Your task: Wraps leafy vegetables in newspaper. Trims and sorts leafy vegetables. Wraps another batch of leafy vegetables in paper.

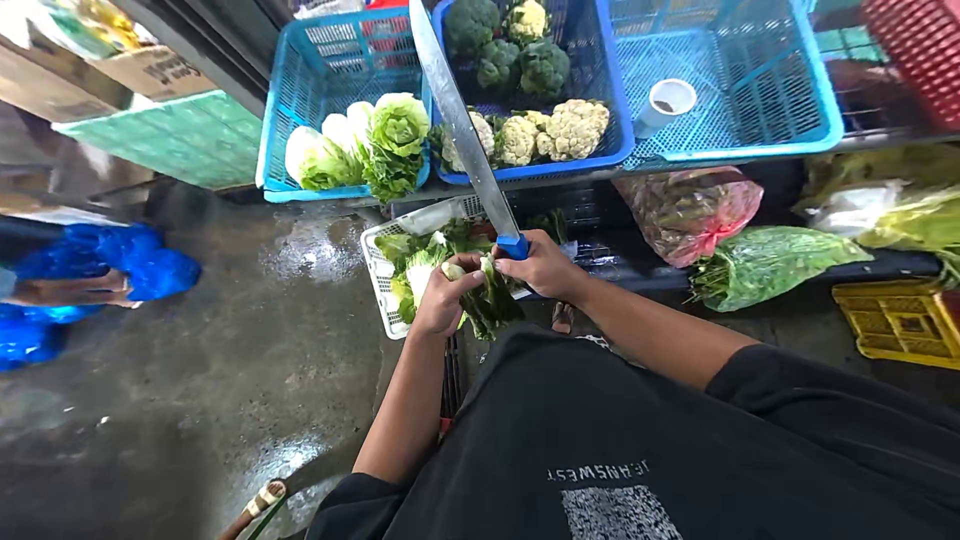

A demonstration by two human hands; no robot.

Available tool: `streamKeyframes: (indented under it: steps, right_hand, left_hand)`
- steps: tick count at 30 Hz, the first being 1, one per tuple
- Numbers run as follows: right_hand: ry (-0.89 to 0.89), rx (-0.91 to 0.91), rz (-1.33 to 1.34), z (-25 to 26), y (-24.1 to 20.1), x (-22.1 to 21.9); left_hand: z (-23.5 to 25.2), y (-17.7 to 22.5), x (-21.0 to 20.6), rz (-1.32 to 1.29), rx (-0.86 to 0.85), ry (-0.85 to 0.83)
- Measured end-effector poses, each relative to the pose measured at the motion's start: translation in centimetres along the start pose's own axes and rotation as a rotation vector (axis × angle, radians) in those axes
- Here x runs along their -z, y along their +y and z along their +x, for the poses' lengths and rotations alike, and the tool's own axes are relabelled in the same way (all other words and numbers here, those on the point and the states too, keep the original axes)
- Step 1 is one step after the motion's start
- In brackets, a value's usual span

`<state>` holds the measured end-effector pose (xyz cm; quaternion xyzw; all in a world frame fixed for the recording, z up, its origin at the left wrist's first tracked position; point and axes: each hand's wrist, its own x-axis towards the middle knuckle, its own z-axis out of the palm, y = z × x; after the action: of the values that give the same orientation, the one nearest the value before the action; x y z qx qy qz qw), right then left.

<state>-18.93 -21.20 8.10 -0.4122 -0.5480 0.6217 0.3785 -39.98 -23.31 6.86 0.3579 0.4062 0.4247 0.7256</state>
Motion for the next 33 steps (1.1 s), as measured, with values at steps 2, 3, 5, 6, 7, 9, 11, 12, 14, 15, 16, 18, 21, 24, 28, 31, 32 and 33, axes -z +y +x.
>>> streamKeyframes:
  steps: [2, 3, 5, 6, 7, 9, 11, 12, 14, 15, 16, 18, 21, 24, 28, 31, 32, 33]
  right_hand:
    - [0.015, 0.002, -0.014, -0.1, -0.2, 0.9]
    - [0.019, 0.013, -0.017, -0.1, -0.2, 1.4]
    - [0.024, 0.025, 0.01, -0.1, -0.2, 2.2]
    - [0.024, 0.031, 0.026, 0.0, -0.3, 2.5]
    - [0.022, 0.04, 0.039, 0.1, -0.4, 2.7]
    - [0.012, 0.064, 0.046, 0.4, -0.5, 3.1]
    - [0.0, 0.07, 0.044, 0.7, -0.7, 3.1]
    - [-0.008, 0.066, 0.045, 0.9, -0.8, 3.1]
    - [-0.019, 0.048, 0.038, 1.3, -0.8, 3.1]
    - [-0.019, 0.039, 0.03, 1.4, -0.8, 3.1]
    - [-0.02, 0.03, 0.026, 1.5, -0.7, 3.0]
    - [-0.019, 0.013, 0.029, 1.5, -0.7, 2.7]
    - [-0.009, -0.005, 0.055, 1.8, -1.0, 2.2]
    - [-0.002, -0.009, 0.079, 2.2, -1.1, 1.7]
    - [0.037, -0.003, 0.024, 2.1, -0.8, 0.3]
    - [0.098, -0.02, -0.032, 2.0, -0.8, -0.2]
    - [0.114, -0.038, -0.054, 1.9, -0.8, -0.1]
    - [0.134, -0.055, -0.078, 1.8, -0.6, 0.1]
  left_hand:
    - [0.6, 0.0, -0.7, 0.015, -0.013, 0.022]
    - [0.8, 0.0, -1.1, 0.012, -0.02, 0.047]
    - [1.3, -0.2, -1.8, 0.0, -0.035, 0.11]
    - [1.5, -0.3, -2.1, -0.002, -0.048, 0.14]
    - [1.7, -0.5, -2.4, -0.002, -0.067, 0.164]
    - [2.1, -0.8, -3.0, 0.028, -0.117, 0.199]
    - [2.2, -1.0, -3.4, 0.072, -0.166, 0.209]
    - [2.1, -1.0, -3.6, 0.089, -0.182, 0.209]
    - [2.1, -0.8, -3.7, 0.112, -0.19, 0.211]
    - [2.0, -0.8, -3.6, 0.12, -0.188, 0.215]
    - [2.0, -0.9, -3.4, 0.12, -0.186, 0.218]
    - [1.9, -0.9, -2.9, 0.088, -0.17, 0.241]
    - [1.6, -0.5, -2.2, -0.02, -0.148, 0.3]
    - [1.4, -0.3, -1.4, -0.034, -0.156, 0.289]
    - [1.4, -0.4, -1.1, 0.074, -0.182, 0.216]
    - [1.9, -1.1, -1.2, 0.097, -0.178, 0.193]
    - [2.1, -1.3, -1.2, 0.092, -0.165, 0.186]
    - [2.3, -1.6, -1.2, 0.091, -0.147, 0.17]
